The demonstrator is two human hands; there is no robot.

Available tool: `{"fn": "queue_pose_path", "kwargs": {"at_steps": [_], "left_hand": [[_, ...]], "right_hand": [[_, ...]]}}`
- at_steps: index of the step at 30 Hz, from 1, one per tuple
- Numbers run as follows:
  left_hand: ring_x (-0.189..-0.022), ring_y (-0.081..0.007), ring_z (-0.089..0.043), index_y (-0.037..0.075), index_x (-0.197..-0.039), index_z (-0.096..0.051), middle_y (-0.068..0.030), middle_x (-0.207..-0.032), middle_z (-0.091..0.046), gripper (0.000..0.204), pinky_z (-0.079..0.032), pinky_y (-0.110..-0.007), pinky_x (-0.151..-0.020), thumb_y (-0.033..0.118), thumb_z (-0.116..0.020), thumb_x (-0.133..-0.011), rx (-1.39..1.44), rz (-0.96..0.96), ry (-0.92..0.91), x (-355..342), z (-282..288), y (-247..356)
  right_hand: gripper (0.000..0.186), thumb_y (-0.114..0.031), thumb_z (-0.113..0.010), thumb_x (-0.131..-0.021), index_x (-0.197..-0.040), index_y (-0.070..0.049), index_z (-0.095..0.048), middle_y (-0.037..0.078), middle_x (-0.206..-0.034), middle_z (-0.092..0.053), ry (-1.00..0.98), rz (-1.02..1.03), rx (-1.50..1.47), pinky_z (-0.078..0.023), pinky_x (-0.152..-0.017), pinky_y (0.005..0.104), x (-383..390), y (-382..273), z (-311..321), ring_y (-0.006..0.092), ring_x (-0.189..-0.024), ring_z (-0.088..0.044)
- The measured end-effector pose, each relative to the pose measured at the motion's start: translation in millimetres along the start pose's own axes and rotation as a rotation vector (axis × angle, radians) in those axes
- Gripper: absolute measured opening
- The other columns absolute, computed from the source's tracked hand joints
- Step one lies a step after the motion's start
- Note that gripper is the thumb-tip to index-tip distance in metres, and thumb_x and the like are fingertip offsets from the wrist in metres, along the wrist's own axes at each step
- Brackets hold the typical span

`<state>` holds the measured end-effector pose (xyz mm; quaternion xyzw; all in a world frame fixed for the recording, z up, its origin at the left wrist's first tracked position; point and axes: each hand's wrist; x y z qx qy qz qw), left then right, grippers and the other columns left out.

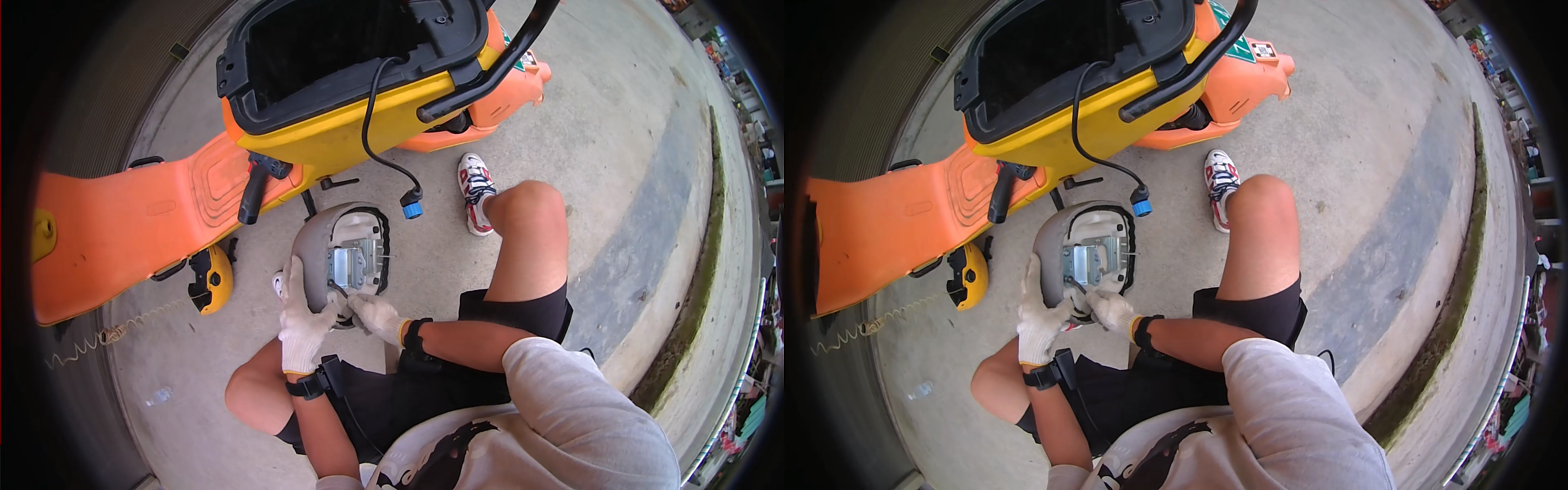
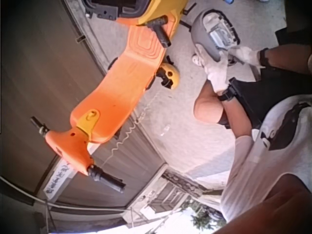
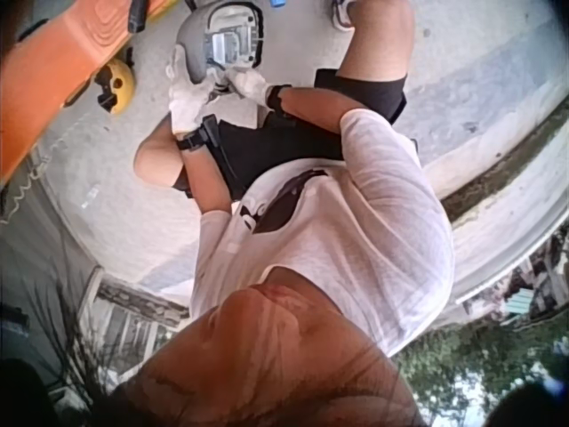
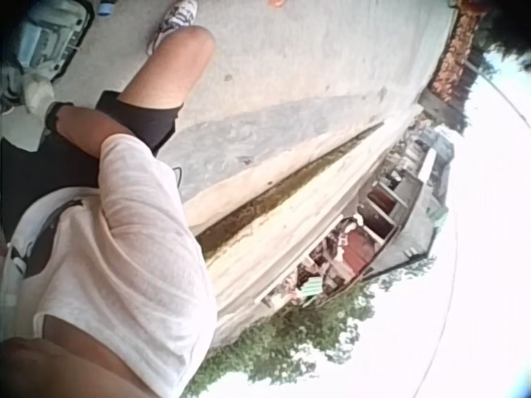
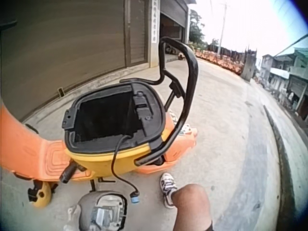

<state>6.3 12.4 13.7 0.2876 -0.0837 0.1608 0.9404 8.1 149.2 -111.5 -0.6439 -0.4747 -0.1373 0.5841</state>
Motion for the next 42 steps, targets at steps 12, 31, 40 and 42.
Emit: {"fn": "queue_pose_path", "kwargs": {"at_steps": [12, 31, 40, 42], "left_hand": [[-0.149, -0.0366, -0.032, 0.003, -0.156, -0.033, -0.0222, -0.159, -0.036, 0.088, -0.037, -0.041, -0.117, 0.018, -0.075, -0.081, 0.044, -0.016, 0.020, -1.5, 3.1, 3.2], [-0.144, -0.0368, -0.041, 0.003, -0.154, -0.038, -0.0216, -0.157, -0.039, 0.078, -0.040, -0.039, -0.115, 0.015, -0.070, -0.084, 0.106, 0.004, 0.038, -4.0, 0.1, -3.8], [-0.144, -0.0358, -0.041, 0.003, -0.152, -0.042, -0.0220, -0.156, -0.041, 0.074, -0.037, -0.039, -0.116, 0.008, -0.069, -0.084, 0.105, -0.019, 0.013, -3.1, 4.6, 5.7], [-0.144, -0.0362, -0.041, 0.003, -0.152, -0.042, -0.0223, -0.156, -0.040, 0.075, -0.037, -0.039, -0.117, 0.008, -0.070, -0.083, 0.133, 0.002, -0.008, -4.6, 5.1, 5.1]], "right_hand": [[0.077, -0.069, -0.034, -0.100, -0.115, 0.001, -0.061, 0.012, -0.086, -0.067, -0.163, -0.167, 0.097, -0.058, -0.057, 0.0364, 7.4, -7.3, 4.0, 0.0239, -0.068, -0.071], [0.079, -0.070, -0.029, -0.101, -0.123, 0.000, -0.057, 0.012, -0.084, -0.066, -0.199, -0.331, -0.099, -0.059, -0.054, 0.0349, 28.4, -24.3, -15.0, 0.0220, -0.058, -0.067], [0.062, -0.054, -0.028, -0.108, -0.125, -0.001, -0.055, 0.013, -0.084, -0.069, -0.277, -0.303, -0.239, -0.052, -0.046, 0.0302, 42.2, -45.4, -24.4, 0.0180, -0.054, -0.061], [0.057, -0.050, -0.031, -0.109, -0.118, -0.002, -0.059, 0.011, -0.083, -0.070, -0.251, -0.299, -0.224, -0.050, -0.046, 0.0294, 44.0, -50.2, -24.0, 0.0176, -0.054, -0.060]]}}
Point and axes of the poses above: each hand's wrist, its own x-axis away from the middle knuckle, its own z-axis out of the back of the hand, y = z × x
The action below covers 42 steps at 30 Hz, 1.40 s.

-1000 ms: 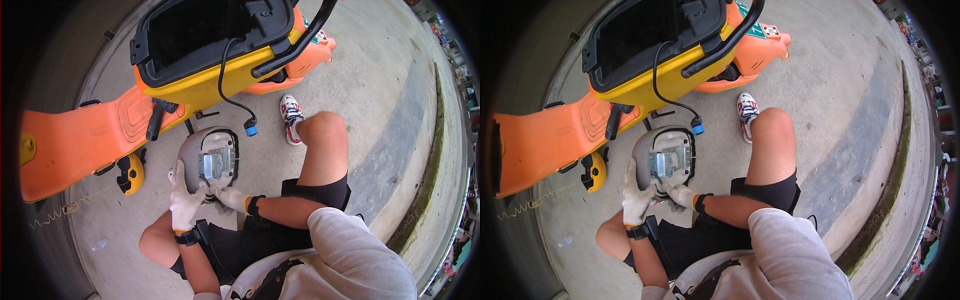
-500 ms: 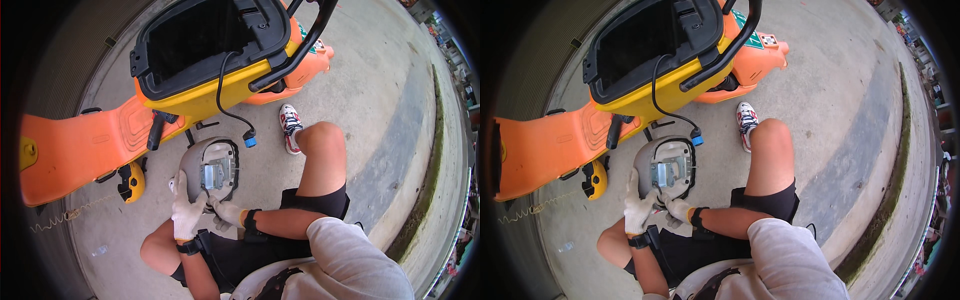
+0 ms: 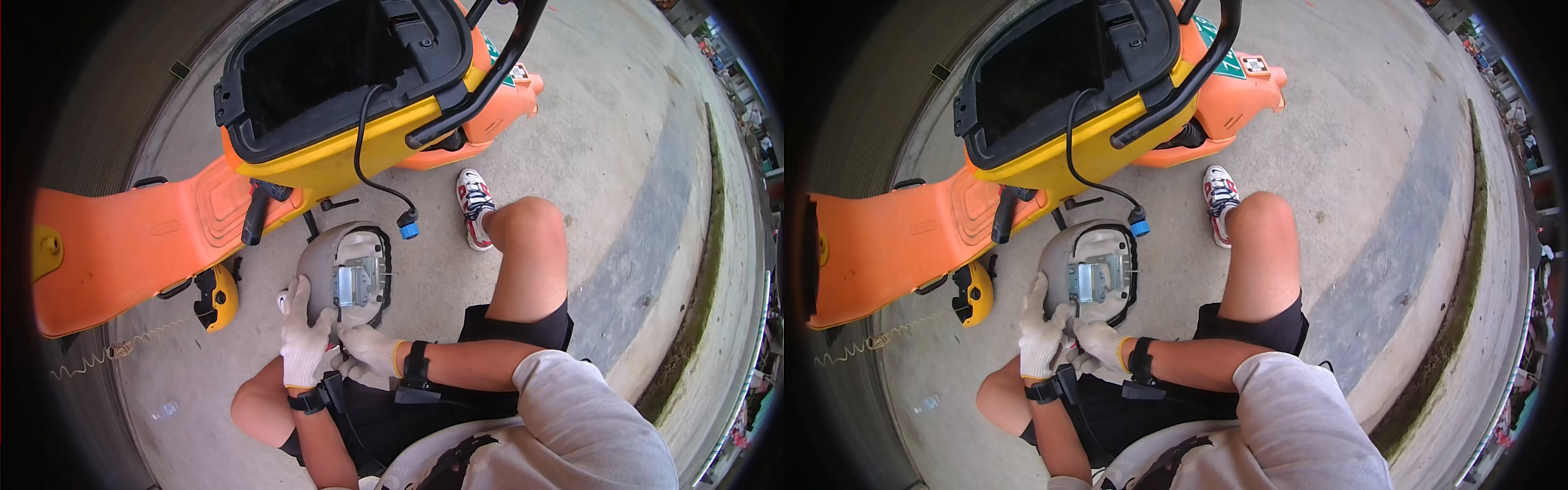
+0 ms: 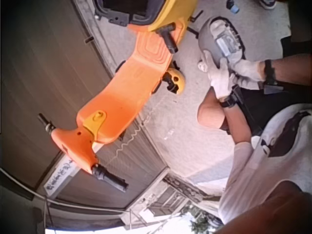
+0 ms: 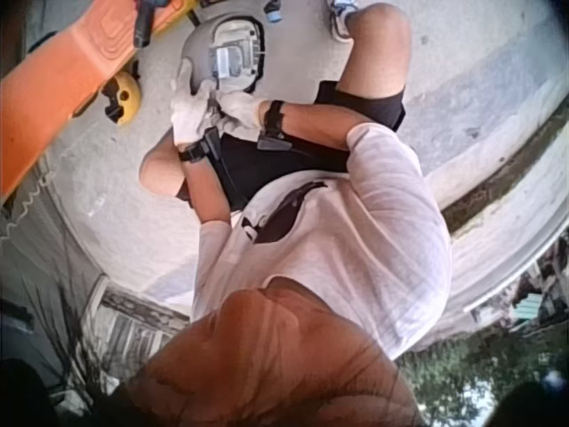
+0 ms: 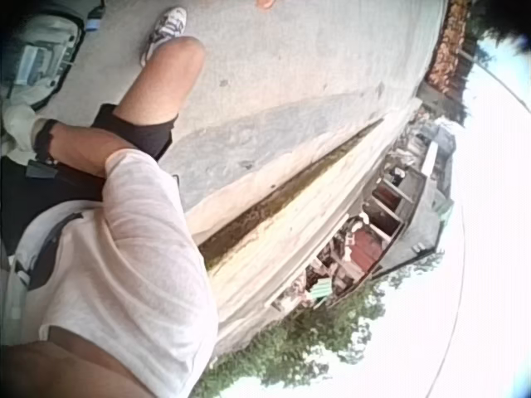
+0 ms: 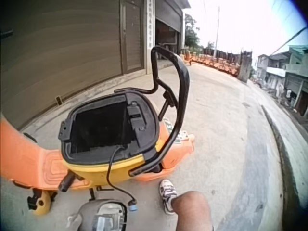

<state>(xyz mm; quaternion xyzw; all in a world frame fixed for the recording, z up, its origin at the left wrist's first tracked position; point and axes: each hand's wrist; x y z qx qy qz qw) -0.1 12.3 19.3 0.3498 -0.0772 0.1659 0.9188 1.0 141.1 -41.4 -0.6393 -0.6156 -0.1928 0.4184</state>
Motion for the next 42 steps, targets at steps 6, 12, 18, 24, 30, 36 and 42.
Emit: {"fn": "queue_pose_path", "kwargs": {"at_steps": [6, 12, 18, 24, 30, 36, 42], "left_hand": [[-0.144, -0.0375, -0.039, 0.003, -0.151, -0.043, -0.0229, -0.157, -0.038, 0.076, -0.036, -0.040, -0.118, 0.007, -0.071, -0.081, -0.006, -0.054, -0.037, -4.5, 3.6, 2.2], [-0.128, -0.0316, -0.056, 0.005, -0.151, -0.045, -0.0187, -0.151, -0.046, 0.075, -0.051, -0.035, -0.101, 0.001, -0.068, -0.080, -0.029, -0.127, 0.015, -4.9, -2.8, -10.0], [-0.134, -0.0361, -0.050, 0.004, -0.150, -0.045, -0.0208, -0.148, -0.046, 0.077, -0.041, -0.040, -0.113, 0.000, -0.068, -0.077, -0.026, -0.151, 0.023, -5.6, -10.7, -22.1], [-0.139, -0.0346, -0.045, -0.001, -0.147, -0.045, -0.0210, -0.150, -0.046, 0.074, -0.038, -0.039, -0.114, 0.003, -0.069, -0.077, 0.107, -0.212, -0.058, -1.4, -2.1, -21.1], [-0.134, -0.0336, -0.049, -0.001, -0.145, -0.046, -0.0219, -0.145, -0.049, 0.069, -0.040, -0.040, -0.112, 0.007, -0.070, -0.081, 0.078, -0.146, 0.056, -7.4, -11.0, -34.0], [-0.134, -0.0423, -0.048, 0.009, -0.152, -0.043, -0.0267, -0.151, -0.043, 0.081, -0.037, -0.046, -0.114, 0.041, -0.076, -0.087, -0.202, -0.141, 0.025, -4.0, -1.5, -32.1], [-0.137, -0.0406, -0.047, 0.004, -0.149, -0.046, -0.0262, -0.147, -0.049, 0.079, -0.036, -0.042, -0.116, 0.041, -0.077, -0.086, -0.118, -0.009, -0.024, 4.9, 17.4, 3.2]], "right_hand": [[0.047, -0.040, -0.034, -0.107, -0.106, -0.003, -0.064, 0.007, -0.077, -0.069, 0.055, 0.120, 0.116, -0.047, -0.047, 0.0317, 19.3, -15.9, 5.8, 0.0170, -0.054, -0.058], [0.043, -0.039, -0.038, -0.106, -0.112, -0.003, -0.061, 0.005, -0.074, -0.066, 0.195, 0.221, 0.155, -0.046, -0.042, 0.0301, 41.0, -24.8, -7.0, 0.0145, -0.050, -0.058], [0.053, -0.039, -0.039, -0.103, -0.149, -0.013, -0.041, 0.004, -0.074, -0.066, 0.183, 0.237, 0.288, -0.048, -0.042, 0.0301, 33.1, -23.9, 1.5, 0.0137, -0.053, -0.059], [0.048, -0.036, -0.039, -0.104, -0.143, -0.009, -0.045, 0.021, -0.098, -0.066, 0.376, 0.614, 0.673, -0.052, -0.074, 0.0439, 18.6, 11.3, 8.5, 0.0339, -0.081, -0.066], [0.044, -0.030, -0.038, -0.106, -0.136, -0.001, -0.050, 0.029, -0.113, -0.066, 0.393, 0.944, 0.713, -0.050, -0.094, 0.0492, -37.8, 34.7, 24.1, 0.0438, -0.105, -0.064], [0.055, -0.039, -0.042, -0.106, -0.142, 0.002, -0.044, 0.028, -0.130, -0.058, 0.353, 1.027, 0.892, -0.049, -0.096, 0.0484, 1.4, 30.8, 22.9, 0.0453, -0.112, -0.061], [0.044, -0.049, -0.054, -0.097, -0.108, -0.008, -0.068, 0.022, -0.099, -0.070, 0.299, 0.868, 0.888, -0.054, -0.080, 0.0497, 21.7, 15.3, 6.6, 0.0414, -0.090, -0.068]]}}
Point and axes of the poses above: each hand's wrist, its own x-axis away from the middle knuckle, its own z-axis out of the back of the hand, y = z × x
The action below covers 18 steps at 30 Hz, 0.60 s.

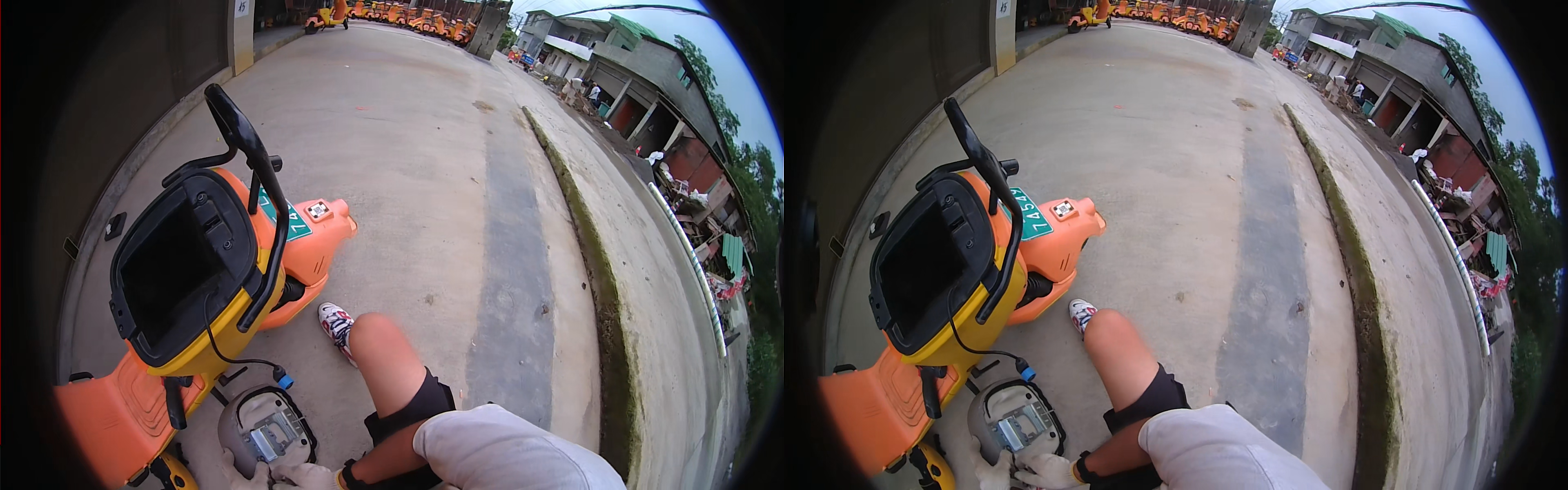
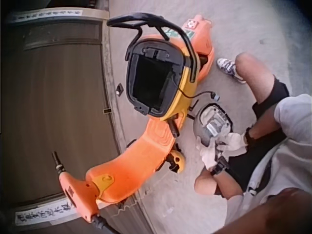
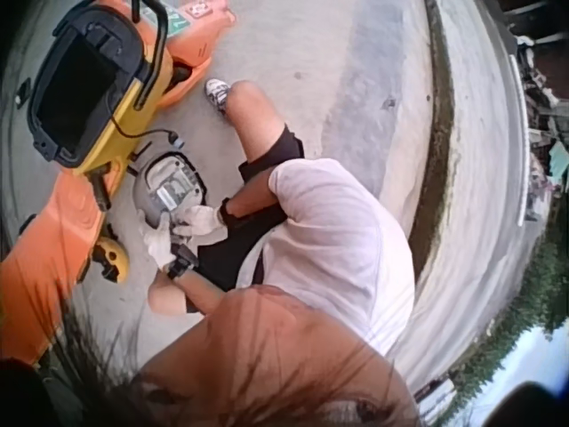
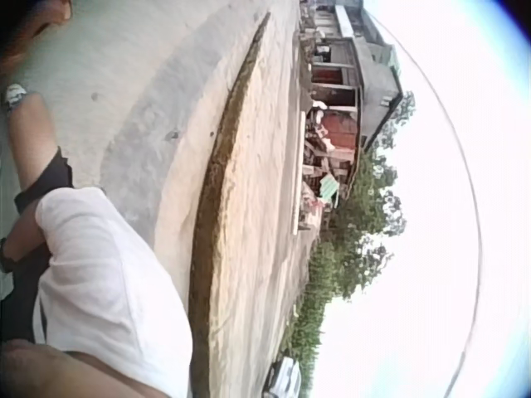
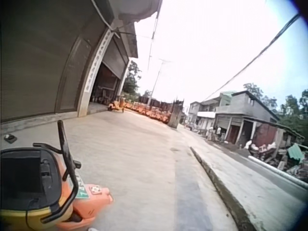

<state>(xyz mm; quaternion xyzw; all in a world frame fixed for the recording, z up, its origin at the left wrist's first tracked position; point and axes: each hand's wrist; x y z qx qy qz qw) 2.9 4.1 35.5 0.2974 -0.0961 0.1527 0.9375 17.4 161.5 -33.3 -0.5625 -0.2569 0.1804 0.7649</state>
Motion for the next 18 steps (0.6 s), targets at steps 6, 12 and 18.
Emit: {"fn": "queue_pose_path", "kwargs": {"at_steps": [6, 12, 18], "left_hand": [[-0.134, -0.0403, -0.049, -0.003, -0.146, -0.046, -0.0283, -0.144, -0.052, 0.079, -0.037, -0.041, -0.115, 0.037, -0.077, -0.085, -0.090, -0.032, -0.052, 2.3, 7.3, 8.8], [-0.124, -0.0374, -0.056, -0.006, -0.141, -0.048, -0.0303, -0.134, -0.056, 0.078, -0.045, -0.041, -0.106, 0.035, -0.080, -0.083, 0.210, 0.037, -0.109, -4.0, 6.3, -15.2], [-0.121, -0.0381, -0.056, -0.006, -0.143, -0.046, -0.0294, -0.134, -0.054, 0.087, -0.046, -0.043, -0.104, 0.035, -0.084, -0.076, -0.043, 0.093, -0.078, -2.1, 7.4, -3.0]], "right_hand": [[0.039, -0.046, -0.064, -0.092, -0.109, -0.010, -0.067, 0.019, -0.099, -0.069, 0.105, 0.123, -0.035, -0.054, -0.079, 0.0494, 2.8, 3.6, -9.1, 0.0391, -0.093, -0.068], [0.032, -0.040, -0.070, -0.088, -0.104, -0.012, -0.067, 0.017, -0.094, -0.069, -0.062, 0.313, 0.120, -0.053, -0.075, 0.0485, 5.2, 3.1, 2.9, 0.0380, -0.085, -0.067], [0.029, -0.037, -0.073, -0.083, -0.099, -0.013, -0.069, 0.015, -0.098, -0.067, -0.076, 0.440, 0.207, -0.052, -0.076, 0.0500, 2.1, 13.7, -1.5, 0.0373, -0.089, -0.066]]}}
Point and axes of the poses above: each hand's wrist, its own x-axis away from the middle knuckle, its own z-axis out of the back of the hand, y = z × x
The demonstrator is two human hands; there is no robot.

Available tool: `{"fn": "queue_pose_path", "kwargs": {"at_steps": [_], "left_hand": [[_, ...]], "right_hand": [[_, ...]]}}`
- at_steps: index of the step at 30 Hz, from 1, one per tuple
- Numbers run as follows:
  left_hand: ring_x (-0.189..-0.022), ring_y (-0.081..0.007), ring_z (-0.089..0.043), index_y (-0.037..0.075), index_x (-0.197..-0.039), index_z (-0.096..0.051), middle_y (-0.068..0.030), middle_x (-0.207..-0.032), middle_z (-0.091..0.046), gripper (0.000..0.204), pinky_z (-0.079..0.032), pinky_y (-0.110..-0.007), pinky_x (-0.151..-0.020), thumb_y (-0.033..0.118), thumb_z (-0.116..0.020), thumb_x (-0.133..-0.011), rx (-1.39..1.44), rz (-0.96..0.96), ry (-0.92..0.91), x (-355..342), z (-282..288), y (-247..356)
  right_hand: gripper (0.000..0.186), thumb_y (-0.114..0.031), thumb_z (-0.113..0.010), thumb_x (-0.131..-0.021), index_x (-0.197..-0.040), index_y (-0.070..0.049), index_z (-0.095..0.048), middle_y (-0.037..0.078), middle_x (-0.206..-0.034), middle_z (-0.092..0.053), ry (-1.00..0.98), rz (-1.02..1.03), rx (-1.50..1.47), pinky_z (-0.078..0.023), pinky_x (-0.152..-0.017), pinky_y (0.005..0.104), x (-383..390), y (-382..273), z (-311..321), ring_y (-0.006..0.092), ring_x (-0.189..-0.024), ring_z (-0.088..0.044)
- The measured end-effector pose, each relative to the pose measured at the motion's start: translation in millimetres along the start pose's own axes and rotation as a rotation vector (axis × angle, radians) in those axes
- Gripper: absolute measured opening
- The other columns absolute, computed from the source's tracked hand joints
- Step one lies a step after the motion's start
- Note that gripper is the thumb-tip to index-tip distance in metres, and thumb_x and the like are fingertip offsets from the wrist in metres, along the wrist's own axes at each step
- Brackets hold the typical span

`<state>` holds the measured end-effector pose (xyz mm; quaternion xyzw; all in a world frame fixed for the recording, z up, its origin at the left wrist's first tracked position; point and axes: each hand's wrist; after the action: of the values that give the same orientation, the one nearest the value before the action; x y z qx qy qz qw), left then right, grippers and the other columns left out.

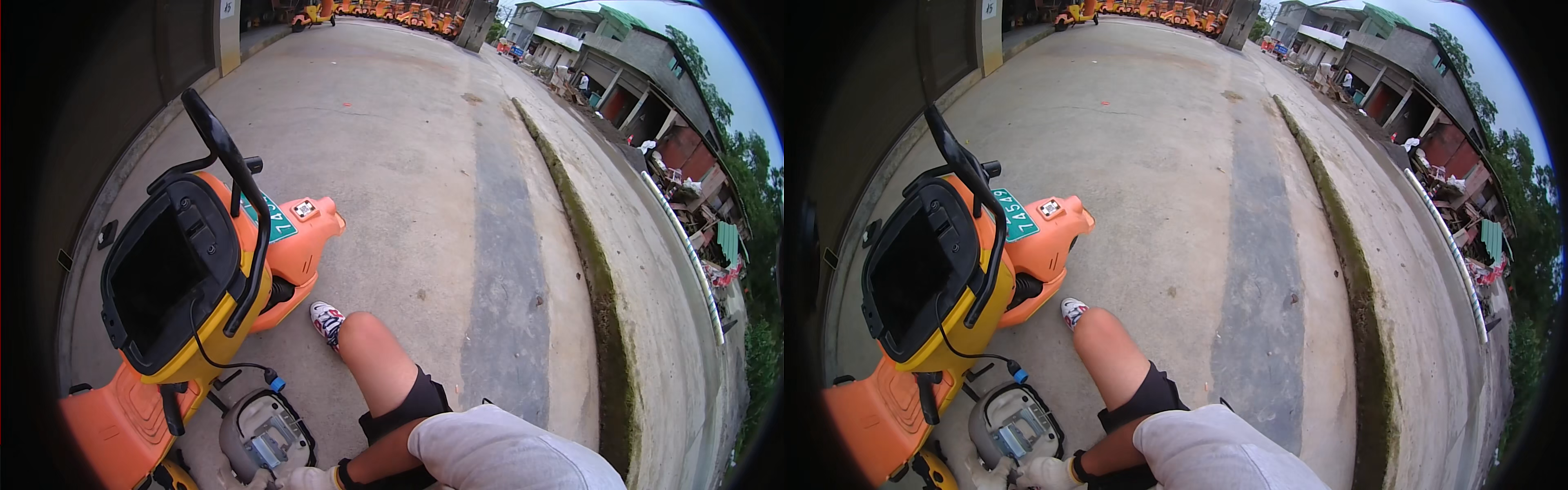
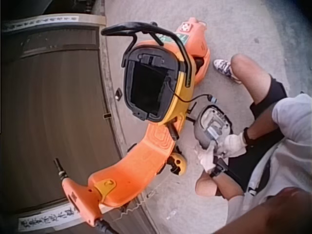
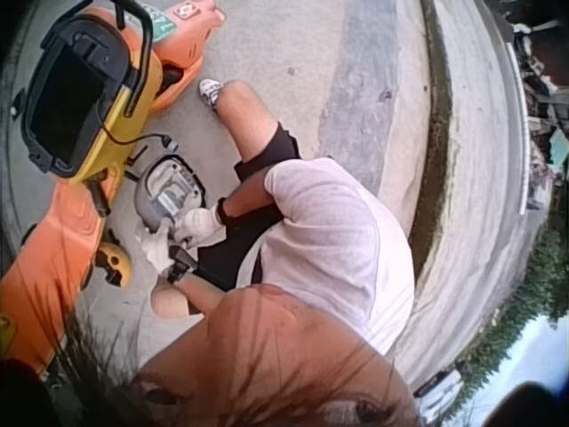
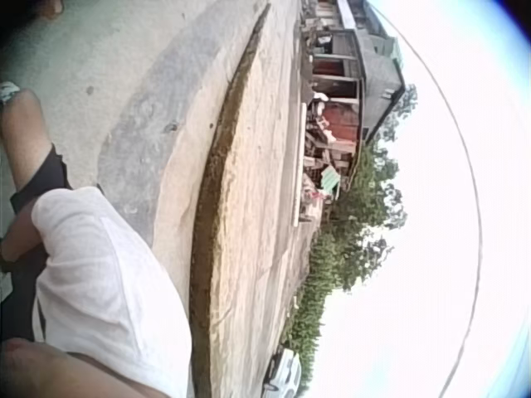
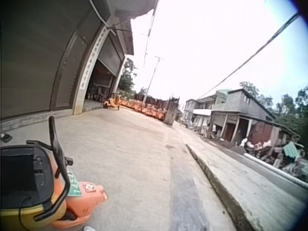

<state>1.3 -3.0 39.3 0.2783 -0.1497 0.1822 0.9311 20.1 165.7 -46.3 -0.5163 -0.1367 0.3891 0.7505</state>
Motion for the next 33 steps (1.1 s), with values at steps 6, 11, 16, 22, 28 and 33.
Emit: {"fn": "queue_pose_path", "kwargs": {"at_steps": [6, 11, 16, 22, 28, 33], "left_hand": [[-0.129, -0.0400, -0.052, -0.002, -0.146, -0.046, -0.0296, -0.142, -0.051, 0.088, -0.043, -0.042, -0.109, 0.039, -0.084, -0.077, 0.004, -0.030, 0.118, -0.5, -7.5, 5.9], [-0.135, -0.0382, -0.051, -0.001, -0.150, -0.043, -0.0283, -0.143, -0.054, 0.089, -0.039, -0.041, -0.113, 0.043, -0.080, -0.081, 0.008, 0.156, -0.056, 8.8, 10.7, 40.2], [-0.133, -0.0396, -0.052, 0.000, -0.149, -0.043, -0.0284, -0.143, -0.054, 0.087, -0.040, -0.041, -0.112, 0.044, -0.077, -0.082, 0.006, 0.127, -0.049, 6.6, 10.1, 36.7], [-0.128, -0.0410, -0.055, 0.000, -0.148, -0.045, -0.0286, -0.136, -0.059, 0.083, -0.043, -0.042, -0.108, 0.044, -0.075, -0.084, 0.004, 0.054, 0.013, 5.8, 3.7, 24.0], [-0.124, -0.0413, -0.058, -0.001, -0.145, -0.047, -0.0285, -0.130, -0.062, 0.081, -0.044, -0.043, -0.106, 0.045, -0.075, -0.085, 0.048, 0.075, 0.041, 7.0, -0.3, 18.2], [-0.120, -0.0415, -0.060, -0.002, -0.143, -0.049, -0.0283, -0.125, -0.064, 0.079, -0.046, -0.043, -0.104, 0.045, -0.075, -0.085, 0.081, 0.086, 0.058, 3.0, -5.5, 17.7]], "right_hand": [[0.022, -0.034, -0.074, -0.078, -0.090, -0.015, -0.070, 0.010, -0.095, -0.061, 0.068, 0.179, 0.171, -0.050, -0.076, 0.0473, -4.8, 5.3, -0.6, 0.0340, -0.091, -0.062], [0.020, -0.032, -0.074, -0.079, -0.090, -0.016, -0.071, 0.009, -0.092, -0.060, 0.144, 0.219, 0.136, -0.049, -0.075, 0.0465, -6.3, 12.1, -0.9, 0.0328, -0.089, -0.061], [0.019, -0.028, -0.074, -0.082, -0.096, -0.016, -0.074, 0.010, -0.093, -0.062, 0.180, 0.258, 0.007, -0.049, -0.074, 0.0472, -14.0, 16.7, -2.4, 0.0327, -0.089, -0.062], [0.038, -0.029, -0.065, -0.093, -0.123, -0.005, -0.066, 0.020, -0.117, -0.061, -0.139, 0.030, -0.013, -0.053, -0.085, 0.0443, -17.0, 7.6, 20.7, 0.0387, -0.104, -0.064], [0.032, -0.025, -0.069, -0.087, -0.115, -0.008, -0.071, 0.015, -0.105, -0.066, 0.027, 0.056, -0.122, -0.053, -0.081, 0.0428, -25.9, 1.3, 41.3, 0.0348, -0.095, -0.067], [0.031, -0.027, -0.069, -0.088, -0.113, -0.008, -0.070, 0.017, -0.100, -0.066, 0.112, 0.065, -0.061, -0.053, -0.079, 0.0448, -21.2, 10.9, 28.8, 0.0366, -0.090, -0.067]]}}
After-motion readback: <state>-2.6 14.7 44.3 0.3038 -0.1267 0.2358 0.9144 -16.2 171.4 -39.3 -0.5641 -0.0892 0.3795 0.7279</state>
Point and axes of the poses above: each hand's wrist, its own x-axis away from the middle knuckle, its own z-axis out of the back of the hand, y = z × x
